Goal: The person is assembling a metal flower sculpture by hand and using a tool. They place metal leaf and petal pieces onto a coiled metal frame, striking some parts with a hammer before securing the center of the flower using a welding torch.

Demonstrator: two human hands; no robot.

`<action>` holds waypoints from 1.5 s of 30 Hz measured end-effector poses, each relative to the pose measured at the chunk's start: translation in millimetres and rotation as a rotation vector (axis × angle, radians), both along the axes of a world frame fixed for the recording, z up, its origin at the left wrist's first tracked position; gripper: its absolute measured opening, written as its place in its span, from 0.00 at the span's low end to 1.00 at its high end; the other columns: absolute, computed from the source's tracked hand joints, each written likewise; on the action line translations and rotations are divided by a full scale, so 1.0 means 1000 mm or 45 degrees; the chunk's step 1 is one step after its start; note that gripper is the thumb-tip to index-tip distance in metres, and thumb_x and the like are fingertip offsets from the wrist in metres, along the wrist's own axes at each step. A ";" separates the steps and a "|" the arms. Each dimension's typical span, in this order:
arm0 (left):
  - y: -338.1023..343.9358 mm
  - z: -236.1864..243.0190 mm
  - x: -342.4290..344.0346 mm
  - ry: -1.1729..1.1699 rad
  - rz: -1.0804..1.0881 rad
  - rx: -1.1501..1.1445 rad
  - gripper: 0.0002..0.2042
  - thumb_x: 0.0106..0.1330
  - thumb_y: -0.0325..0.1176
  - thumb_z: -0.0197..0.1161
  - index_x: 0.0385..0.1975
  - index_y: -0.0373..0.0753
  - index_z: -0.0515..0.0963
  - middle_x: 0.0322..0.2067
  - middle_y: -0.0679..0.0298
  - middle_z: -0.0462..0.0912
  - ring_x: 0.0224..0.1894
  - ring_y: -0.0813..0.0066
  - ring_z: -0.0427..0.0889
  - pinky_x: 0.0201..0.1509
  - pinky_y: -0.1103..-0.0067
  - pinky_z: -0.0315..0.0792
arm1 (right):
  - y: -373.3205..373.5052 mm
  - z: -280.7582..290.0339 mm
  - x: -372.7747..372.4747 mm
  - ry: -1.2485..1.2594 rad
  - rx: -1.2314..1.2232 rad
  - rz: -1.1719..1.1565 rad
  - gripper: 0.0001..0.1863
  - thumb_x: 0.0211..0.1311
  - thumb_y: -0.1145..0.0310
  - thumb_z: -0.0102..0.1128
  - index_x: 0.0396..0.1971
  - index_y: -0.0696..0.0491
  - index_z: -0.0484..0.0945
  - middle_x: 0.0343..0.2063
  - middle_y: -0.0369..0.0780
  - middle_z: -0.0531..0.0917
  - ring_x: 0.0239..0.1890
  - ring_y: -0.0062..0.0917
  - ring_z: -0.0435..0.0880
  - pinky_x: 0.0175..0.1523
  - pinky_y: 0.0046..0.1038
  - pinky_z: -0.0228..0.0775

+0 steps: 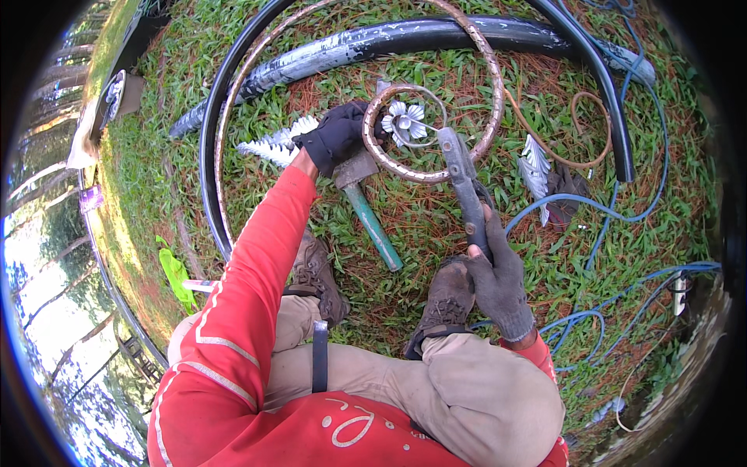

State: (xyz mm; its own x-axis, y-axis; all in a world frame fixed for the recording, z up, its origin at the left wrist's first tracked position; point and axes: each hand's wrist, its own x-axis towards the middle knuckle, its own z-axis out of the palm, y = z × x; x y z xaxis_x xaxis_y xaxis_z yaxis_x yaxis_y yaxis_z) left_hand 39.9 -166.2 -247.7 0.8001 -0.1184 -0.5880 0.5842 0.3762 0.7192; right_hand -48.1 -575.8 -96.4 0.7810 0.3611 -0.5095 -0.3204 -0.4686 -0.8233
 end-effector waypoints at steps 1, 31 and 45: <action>0.000 -0.002 0.000 0.006 0.015 0.010 0.20 0.70 0.15 0.69 0.61 0.32 0.82 0.46 0.59 0.89 0.47 0.65 0.92 0.58 0.66 0.93 | -0.001 -0.004 -0.001 -0.049 -0.003 0.032 0.39 0.80 0.71 0.60 0.87 0.60 0.62 0.71 0.56 0.84 0.69 0.45 0.89 0.72 0.39 0.79; -0.004 0.000 -0.001 0.033 0.055 -0.002 0.09 0.71 0.20 0.72 0.48 0.32 0.84 0.42 0.57 0.90 0.43 0.63 0.93 0.57 0.61 0.93 | 0.001 -0.018 -0.001 -0.171 0.057 0.098 0.37 0.84 0.70 0.60 0.86 0.64 0.62 0.79 0.59 0.76 0.79 0.51 0.80 0.78 0.41 0.74; 0.010 -0.032 0.001 -0.027 -0.072 0.197 0.17 0.75 0.22 0.71 0.63 0.33 0.85 0.48 0.62 0.91 0.47 0.73 0.91 0.53 0.72 0.88 | -0.002 -0.030 -0.008 -0.296 -0.007 0.096 0.39 0.80 0.75 0.60 0.88 0.58 0.61 0.67 0.53 0.87 0.57 0.33 0.91 0.65 0.35 0.81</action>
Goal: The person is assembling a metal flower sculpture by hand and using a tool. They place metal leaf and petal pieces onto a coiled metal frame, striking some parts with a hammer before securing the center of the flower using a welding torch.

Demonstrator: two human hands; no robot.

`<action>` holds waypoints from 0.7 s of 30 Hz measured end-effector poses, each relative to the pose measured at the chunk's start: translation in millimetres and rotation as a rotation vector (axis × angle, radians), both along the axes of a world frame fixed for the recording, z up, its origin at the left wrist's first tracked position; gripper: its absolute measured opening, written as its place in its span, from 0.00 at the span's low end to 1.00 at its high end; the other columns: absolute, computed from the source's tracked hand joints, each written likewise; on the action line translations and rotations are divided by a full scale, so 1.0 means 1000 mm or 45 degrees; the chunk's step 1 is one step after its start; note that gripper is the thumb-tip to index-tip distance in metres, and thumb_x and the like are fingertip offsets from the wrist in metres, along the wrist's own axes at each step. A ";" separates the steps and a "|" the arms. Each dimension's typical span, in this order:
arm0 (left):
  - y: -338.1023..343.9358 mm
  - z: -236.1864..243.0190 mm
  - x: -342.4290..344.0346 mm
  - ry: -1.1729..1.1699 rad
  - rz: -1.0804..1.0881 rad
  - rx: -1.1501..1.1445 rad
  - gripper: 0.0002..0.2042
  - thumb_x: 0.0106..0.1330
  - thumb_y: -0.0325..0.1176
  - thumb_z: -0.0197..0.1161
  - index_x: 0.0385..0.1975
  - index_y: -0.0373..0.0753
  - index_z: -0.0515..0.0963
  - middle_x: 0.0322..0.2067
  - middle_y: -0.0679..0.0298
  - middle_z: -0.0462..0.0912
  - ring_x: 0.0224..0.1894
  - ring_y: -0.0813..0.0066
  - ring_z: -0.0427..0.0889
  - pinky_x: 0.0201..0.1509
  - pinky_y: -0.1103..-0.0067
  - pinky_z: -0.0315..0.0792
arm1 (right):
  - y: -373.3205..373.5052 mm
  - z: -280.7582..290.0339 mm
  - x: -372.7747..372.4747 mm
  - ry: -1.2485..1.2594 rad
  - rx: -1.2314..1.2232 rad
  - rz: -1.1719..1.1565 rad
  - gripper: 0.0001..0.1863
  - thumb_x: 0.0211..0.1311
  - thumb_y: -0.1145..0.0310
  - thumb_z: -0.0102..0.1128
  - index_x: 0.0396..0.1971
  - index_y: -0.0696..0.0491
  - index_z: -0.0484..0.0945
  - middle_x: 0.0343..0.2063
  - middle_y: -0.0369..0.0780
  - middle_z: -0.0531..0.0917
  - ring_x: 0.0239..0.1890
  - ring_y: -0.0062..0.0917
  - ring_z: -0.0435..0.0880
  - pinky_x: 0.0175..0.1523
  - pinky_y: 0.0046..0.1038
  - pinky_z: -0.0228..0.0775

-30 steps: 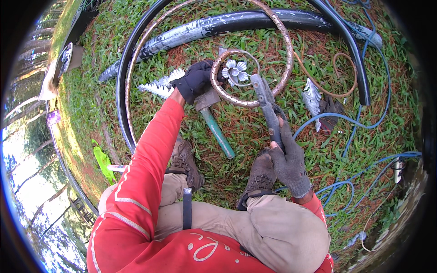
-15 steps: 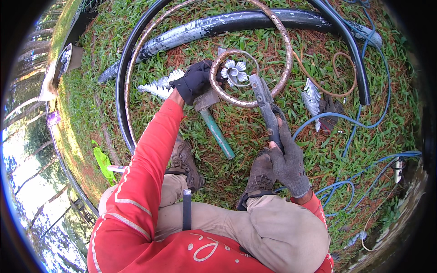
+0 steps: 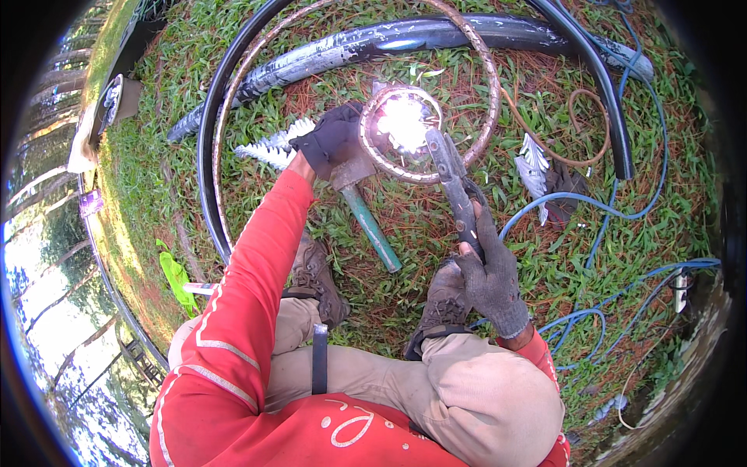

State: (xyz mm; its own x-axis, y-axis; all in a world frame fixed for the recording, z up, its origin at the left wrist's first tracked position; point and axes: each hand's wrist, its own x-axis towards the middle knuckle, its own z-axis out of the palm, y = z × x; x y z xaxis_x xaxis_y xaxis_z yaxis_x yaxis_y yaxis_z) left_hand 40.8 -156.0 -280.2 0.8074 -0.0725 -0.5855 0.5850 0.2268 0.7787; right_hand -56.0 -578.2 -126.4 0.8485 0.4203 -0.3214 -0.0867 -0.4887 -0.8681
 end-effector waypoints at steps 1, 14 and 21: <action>0.006 0.000 -0.002 -0.006 -0.028 0.069 0.18 0.74 0.21 0.71 0.63 0.32 0.85 0.48 0.62 0.91 0.47 0.72 0.91 0.54 0.72 0.89 | 0.003 0.000 0.000 -0.009 0.024 0.004 0.39 0.80 0.75 0.60 0.88 0.58 0.61 0.68 0.54 0.86 0.58 0.34 0.91 0.66 0.36 0.81; -0.019 0.042 0.000 0.080 0.164 -0.272 0.15 0.69 0.21 0.78 0.54 0.30 0.85 0.47 0.55 0.92 0.47 0.61 0.94 0.58 0.63 0.91 | 0.004 -0.001 0.004 -0.086 0.008 0.042 0.39 0.81 0.71 0.59 0.88 0.61 0.60 0.71 0.56 0.84 0.65 0.38 0.91 0.69 0.38 0.80; -0.019 0.048 -0.001 0.075 0.066 -0.124 0.15 0.74 0.22 0.74 0.59 0.33 0.84 0.46 0.58 0.91 0.46 0.68 0.92 0.55 0.67 0.90 | 0.005 0.000 0.005 -0.013 -0.037 0.051 0.40 0.81 0.71 0.60 0.88 0.60 0.60 0.69 0.57 0.85 0.59 0.38 0.93 0.65 0.38 0.82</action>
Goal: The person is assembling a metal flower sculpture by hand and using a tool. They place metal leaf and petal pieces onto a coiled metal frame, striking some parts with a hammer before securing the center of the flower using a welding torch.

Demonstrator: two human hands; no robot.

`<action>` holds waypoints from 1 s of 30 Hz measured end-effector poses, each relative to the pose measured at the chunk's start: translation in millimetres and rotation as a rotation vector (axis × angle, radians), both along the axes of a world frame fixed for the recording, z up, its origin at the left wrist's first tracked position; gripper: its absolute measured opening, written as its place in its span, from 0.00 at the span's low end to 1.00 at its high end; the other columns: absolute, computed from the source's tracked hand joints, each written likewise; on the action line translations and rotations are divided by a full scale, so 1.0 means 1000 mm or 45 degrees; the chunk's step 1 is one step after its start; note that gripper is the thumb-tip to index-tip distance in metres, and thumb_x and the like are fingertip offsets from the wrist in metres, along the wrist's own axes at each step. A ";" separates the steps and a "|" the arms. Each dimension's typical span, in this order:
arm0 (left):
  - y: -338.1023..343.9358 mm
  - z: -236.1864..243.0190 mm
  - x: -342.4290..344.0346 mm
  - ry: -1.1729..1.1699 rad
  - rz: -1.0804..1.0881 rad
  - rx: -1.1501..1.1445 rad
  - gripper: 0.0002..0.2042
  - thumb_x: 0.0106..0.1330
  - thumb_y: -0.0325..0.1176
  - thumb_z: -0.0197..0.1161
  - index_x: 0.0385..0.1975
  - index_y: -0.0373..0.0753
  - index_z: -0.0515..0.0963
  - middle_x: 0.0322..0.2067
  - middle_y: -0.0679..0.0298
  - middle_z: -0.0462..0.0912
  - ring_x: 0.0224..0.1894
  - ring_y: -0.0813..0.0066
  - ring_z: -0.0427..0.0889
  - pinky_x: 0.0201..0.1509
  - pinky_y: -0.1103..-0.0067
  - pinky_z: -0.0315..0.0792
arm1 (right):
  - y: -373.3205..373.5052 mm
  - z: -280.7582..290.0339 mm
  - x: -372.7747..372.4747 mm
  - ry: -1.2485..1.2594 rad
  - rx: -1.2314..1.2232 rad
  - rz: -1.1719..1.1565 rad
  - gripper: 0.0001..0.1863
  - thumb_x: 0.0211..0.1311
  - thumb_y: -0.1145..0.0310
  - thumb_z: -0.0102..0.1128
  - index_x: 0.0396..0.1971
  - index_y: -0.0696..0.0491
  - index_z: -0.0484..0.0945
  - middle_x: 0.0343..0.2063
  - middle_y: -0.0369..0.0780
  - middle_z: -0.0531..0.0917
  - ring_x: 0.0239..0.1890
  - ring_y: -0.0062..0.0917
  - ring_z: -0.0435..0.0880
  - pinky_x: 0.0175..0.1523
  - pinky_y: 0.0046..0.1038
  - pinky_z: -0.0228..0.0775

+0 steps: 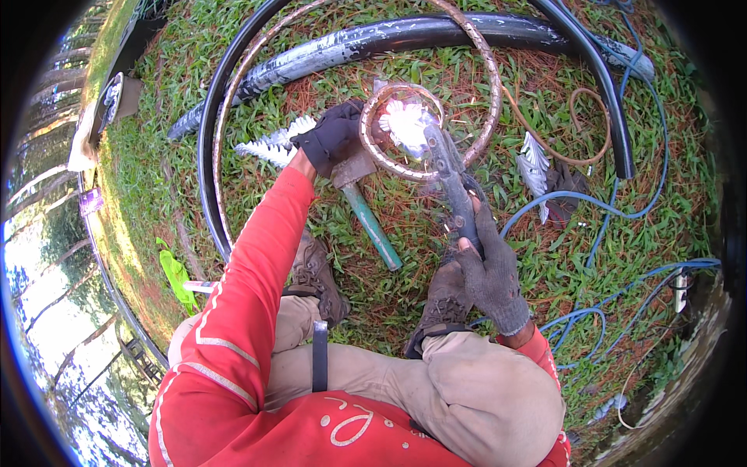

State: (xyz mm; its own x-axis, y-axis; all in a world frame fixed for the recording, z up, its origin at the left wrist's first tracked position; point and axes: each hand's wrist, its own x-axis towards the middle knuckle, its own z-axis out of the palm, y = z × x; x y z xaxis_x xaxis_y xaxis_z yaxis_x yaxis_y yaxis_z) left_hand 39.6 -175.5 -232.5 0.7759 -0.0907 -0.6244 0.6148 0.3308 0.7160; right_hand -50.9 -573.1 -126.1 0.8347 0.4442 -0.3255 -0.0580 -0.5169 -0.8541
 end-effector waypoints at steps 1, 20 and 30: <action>-0.001 0.002 0.000 0.036 -0.002 0.148 0.19 0.75 0.22 0.71 0.64 0.33 0.83 0.47 0.61 0.91 0.44 0.71 0.92 0.52 0.69 0.90 | -0.001 -0.002 -0.001 -0.027 0.010 0.005 0.40 0.81 0.71 0.60 0.88 0.60 0.60 0.69 0.57 0.85 0.59 0.37 0.93 0.65 0.38 0.82; 0.005 -0.014 -0.001 -0.042 0.070 -0.162 0.12 0.72 0.19 0.74 0.53 0.29 0.84 0.45 0.56 0.92 0.45 0.64 0.94 0.58 0.66 0.91 | 0.000 0.020 0.005 0.181 0.062 -0.105 0.37 0.80 0.72 0.62 0.85 0.62 0.65 0.73 0.59 0.82 0.74 0.47 0.86 0.74 0.38 0.77; 0.005 -0.018 0.001 -0.028 0.071 -0.117 0.12 0.71 0.19 0.74 0.51 0.30 0.85 0.42 0.57 0.92 0.43 0.65 0.94 0.55 0.67 0.91 | 0.003 0.022 0.007 0.209 0.062 -0.066 0.36 0.83 0.71 0.60 0.86 0.63 0.64 0.74 0.59 0.81 0.74 0.48 0.85 0.75 0.39 0.76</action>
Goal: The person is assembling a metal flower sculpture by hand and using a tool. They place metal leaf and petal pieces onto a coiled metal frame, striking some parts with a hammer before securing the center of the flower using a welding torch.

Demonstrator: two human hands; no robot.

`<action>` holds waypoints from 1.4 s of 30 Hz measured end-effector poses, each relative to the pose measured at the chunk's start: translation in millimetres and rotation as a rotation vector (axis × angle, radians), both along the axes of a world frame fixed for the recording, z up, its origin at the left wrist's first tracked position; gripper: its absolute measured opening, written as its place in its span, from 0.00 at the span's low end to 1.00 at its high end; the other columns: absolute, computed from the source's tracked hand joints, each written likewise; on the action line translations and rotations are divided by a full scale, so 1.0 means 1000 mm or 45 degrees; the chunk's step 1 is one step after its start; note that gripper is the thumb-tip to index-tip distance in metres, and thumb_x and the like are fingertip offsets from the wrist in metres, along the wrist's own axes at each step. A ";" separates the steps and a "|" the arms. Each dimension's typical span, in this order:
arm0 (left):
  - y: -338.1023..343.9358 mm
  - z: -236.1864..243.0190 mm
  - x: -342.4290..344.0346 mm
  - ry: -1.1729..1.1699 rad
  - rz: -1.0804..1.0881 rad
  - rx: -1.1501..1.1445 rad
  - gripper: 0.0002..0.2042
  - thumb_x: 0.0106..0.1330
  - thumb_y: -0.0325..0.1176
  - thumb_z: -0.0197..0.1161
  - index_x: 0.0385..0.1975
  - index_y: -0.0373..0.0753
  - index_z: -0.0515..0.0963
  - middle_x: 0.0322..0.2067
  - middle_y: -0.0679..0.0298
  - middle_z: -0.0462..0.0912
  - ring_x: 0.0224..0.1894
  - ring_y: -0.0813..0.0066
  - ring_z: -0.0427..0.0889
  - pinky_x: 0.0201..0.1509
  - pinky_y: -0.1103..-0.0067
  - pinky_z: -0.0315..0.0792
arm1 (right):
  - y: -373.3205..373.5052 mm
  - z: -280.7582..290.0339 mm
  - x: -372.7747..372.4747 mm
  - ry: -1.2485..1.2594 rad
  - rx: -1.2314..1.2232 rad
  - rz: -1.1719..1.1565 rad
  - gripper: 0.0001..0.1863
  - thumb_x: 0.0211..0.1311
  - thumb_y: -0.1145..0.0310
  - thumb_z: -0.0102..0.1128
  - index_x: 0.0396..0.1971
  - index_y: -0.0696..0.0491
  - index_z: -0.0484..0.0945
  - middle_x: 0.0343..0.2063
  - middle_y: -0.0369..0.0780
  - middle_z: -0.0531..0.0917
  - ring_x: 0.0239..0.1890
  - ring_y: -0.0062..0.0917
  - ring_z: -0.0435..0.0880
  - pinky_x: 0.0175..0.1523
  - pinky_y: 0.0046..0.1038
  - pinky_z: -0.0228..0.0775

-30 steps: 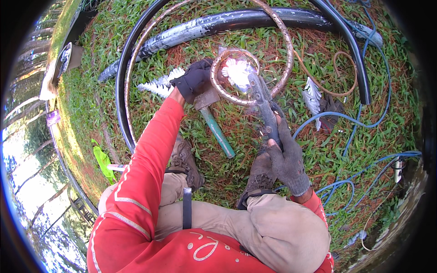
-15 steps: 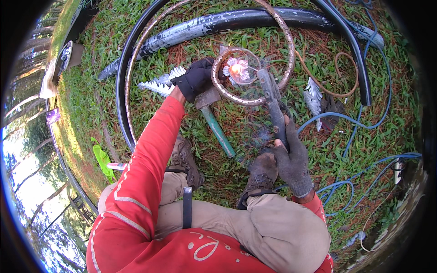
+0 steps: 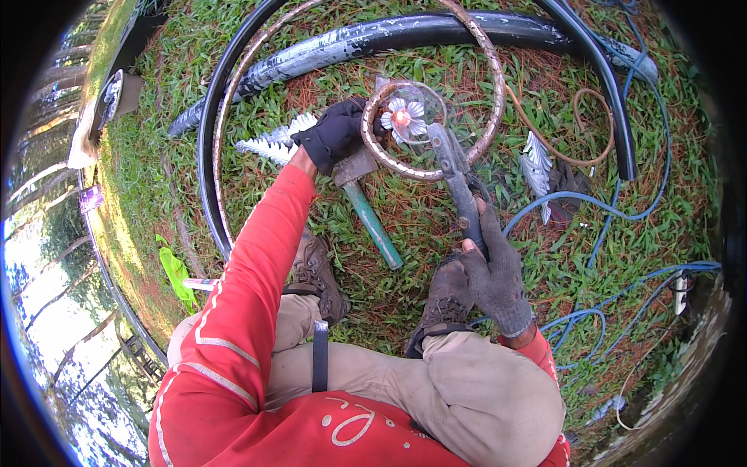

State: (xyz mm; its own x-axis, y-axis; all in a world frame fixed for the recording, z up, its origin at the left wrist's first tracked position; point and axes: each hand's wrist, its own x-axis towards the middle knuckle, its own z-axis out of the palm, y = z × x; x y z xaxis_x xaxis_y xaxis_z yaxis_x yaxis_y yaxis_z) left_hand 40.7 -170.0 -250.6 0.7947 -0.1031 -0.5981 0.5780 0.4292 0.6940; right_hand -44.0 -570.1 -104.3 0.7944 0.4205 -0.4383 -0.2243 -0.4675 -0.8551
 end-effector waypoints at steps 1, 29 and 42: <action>0.000 -0.001 0.000 0.000 0.000 0.000 0.12 0.71 0.19 0.74 0.51 0.30 0.85 0.42 0.57 0.92 0.43 0.65 0.94 0.55 0.67 0.91 | 0.000 -0.001 0.000 -0.013 -0.004 0.000 0.37 0.83 0.71 0.60 0.86 0.63 0.63 0.73 0.59 0.81 0.73 0.48 0.86 0.75 0.39 0.77; 0.006 -0.003 -0.001 0.014 -0.058 0.060 0.17 0.67 0.16 0.72 0.56 0.28 0.84 0.48 0.55 0.91 0.47 0.62 0.94 0.58 0.65 0.93 | 0.000 -0.002 -0.001 -0.038 -0.044 0.048 0.37 0.84 0.68 0.61 0.87 0.60 0.62 0.76 0.58 0.79 0.71 0.52 0.87 0.72 0.42 0.79; 0.002 0.003 0.000 0.060 -0.022 0.060 0.14 0.69 0.19 0.73 0.52 0.29 0.83 0.45 0.55 0.91 0.45 0.64 0.93 0.57 0.67 0.90 | 0.000 -0.009 -0.004 -0.238 -0.008 0.065 0.38 0.81 0.69 0.63 0.86 0.59 0.64 0.74 0.59 0.80 0.69 0.55 0.87 0.72 0.44 0.80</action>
State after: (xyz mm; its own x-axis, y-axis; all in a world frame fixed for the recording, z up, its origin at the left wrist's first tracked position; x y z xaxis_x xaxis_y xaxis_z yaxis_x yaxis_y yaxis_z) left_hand 40.2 -167.8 -247.1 0.7638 -0.0870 -0.6395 0.6176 0.3864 0.6851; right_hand -47.6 -569.9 -113.7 0.8397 0.4602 -0.2883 -0.0379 -0.4800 -0.8765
